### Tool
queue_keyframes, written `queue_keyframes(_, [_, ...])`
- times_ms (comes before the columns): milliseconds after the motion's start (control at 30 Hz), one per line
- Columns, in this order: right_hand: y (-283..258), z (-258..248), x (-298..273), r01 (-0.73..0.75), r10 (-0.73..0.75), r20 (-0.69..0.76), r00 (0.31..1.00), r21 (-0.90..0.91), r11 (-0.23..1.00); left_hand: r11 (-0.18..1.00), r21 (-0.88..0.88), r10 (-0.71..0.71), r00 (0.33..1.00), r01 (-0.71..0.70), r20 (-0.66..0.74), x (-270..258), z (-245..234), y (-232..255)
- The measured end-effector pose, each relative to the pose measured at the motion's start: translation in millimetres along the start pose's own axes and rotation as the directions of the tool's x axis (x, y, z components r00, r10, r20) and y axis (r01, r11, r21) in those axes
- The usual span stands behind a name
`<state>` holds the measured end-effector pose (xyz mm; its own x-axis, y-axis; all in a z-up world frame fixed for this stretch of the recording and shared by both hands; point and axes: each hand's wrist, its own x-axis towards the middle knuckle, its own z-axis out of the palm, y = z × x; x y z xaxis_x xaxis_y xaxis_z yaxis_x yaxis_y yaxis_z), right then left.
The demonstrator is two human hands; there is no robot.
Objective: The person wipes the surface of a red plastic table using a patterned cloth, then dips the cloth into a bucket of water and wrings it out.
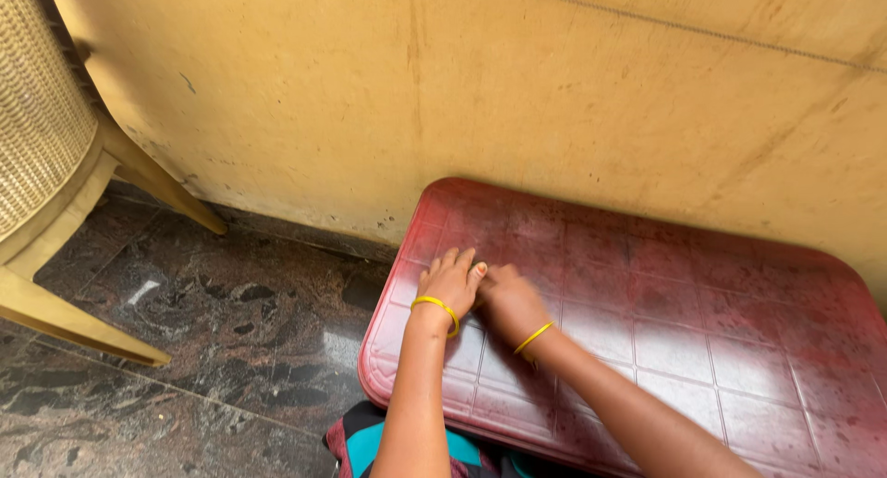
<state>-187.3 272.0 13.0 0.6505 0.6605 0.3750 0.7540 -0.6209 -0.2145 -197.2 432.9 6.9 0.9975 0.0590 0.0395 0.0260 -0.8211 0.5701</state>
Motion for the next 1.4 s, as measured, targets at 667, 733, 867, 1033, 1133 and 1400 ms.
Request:
queue_keyframes(667, [277.9,12.1,35.8,-0.674,0.737,0.114,0.666,-0.33,0.66,0.991,0.102,-0.108,0.977,0.091,0.183,-8.6,-9.6,25.4])
queue_keyframes(733, [239.8,27.2,69.1,-0.611,0.664,0.161,0.73,-0.283,0.74,0.992,0.097,-0.092,0.98,0.076,0.175,-7.2,-8.2,22.0])
queue_keyframes(867, [172.4,25.0,95.8,-0.547,0.575,0.146,0.805,-0.192,0.815,0.993,0.093,-0.09,0.978,0.074,0.189,-5.2,-5.0,16.3])
queue_keyframes(1033, [111.9,19.9,62.9,-0.412,0.447,0.093,0.89,-0.256,0.874,0.997,0.021,-0.081,0.994,0.08,0.076,0.2,-6.9,12.1])
queue_keyframes(1133, [55.4,11.9,11.9,-0.162,0.184,0.109,0.977,-0.184,0.97,0.995,-0.003,-0.097,0.995,0.098,0.015,0.7,-13.7,8.2])
queue_keyframes(1400, [-87.8,-60.1,-103.0,0.15,-0.275,0.281,0.92,0.395,0.906,0.988,-0.031,-0.152,0.988,0.153,0.021,-6.9,-24.8,-4.7])
